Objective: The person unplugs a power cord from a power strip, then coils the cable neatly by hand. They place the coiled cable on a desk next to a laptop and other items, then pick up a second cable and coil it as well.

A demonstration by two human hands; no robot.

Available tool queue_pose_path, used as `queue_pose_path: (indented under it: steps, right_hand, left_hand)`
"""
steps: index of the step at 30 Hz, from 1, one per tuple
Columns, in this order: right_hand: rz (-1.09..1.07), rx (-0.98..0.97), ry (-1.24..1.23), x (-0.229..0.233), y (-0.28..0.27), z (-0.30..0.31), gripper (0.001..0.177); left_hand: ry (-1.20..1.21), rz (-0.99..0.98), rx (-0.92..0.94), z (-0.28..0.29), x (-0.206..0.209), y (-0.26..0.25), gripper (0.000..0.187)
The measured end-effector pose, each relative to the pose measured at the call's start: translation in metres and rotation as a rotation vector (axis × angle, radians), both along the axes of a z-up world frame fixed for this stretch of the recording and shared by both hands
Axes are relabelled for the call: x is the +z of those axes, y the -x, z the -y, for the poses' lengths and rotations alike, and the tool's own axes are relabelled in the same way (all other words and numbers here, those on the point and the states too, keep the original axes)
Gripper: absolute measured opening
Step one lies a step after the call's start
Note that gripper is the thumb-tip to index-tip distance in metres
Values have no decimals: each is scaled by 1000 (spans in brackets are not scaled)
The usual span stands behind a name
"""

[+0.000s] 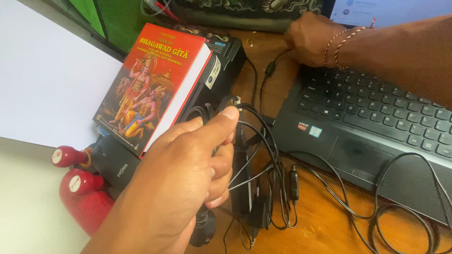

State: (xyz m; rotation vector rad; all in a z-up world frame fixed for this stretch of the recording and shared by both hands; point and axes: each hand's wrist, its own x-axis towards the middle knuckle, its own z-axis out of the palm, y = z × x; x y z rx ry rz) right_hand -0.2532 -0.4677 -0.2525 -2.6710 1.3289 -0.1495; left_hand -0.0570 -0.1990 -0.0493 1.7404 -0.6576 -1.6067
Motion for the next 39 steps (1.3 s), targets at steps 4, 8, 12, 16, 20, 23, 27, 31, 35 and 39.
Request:
queue_pose_path:
  steps: [4, 8, 12, 16, 20, 23, 27, 31, 35, 39]
  right_hand:
    - [1, 4, 17, -7, 1, 6, 20]
    - [-8, -17, 13, -16, -2, 13, 20]
    - [65, 69, 64, -16, 7, 10, 21]
    - [213, 8, -82, 0, -2, -1, 26]
    - [173, -5, -60, 24, -50, -5, 22]
    - [222, 45, -120, 44, -69, -15, 23]
    - [116, 12, -132, 55, -64, -40, 22]
    - [82, 28, -175, 75, -54, -70, 35]
    - [333, 40, -367, 105, -38, -128, 36]
    - [829, 111, -712, 140, -25, -204, 64]
  left_hand:
    - [-5, -2, 20, -3, 2, 1, 44]
    - [-33, -5, 31, -5, 3, 2, 41]
    - [-34, -2, 34, -7, 1, 1, 41]
    - [-25, -35, 20, -5, -1, 3, 42]
    - [-21, -28, 38, -5, 2, 4, 47]
    - [29, 0, 23, -7, 7, 1, 45]
    - [5, -44, 19, -11, 10, -6, 52]
    - [35, -91, 8, -17, 15, -12, 50]
    - [67, -160, 0, -25, 31, -23, 38]
    - [150, -180, -14, -38, 51, -33, 32]
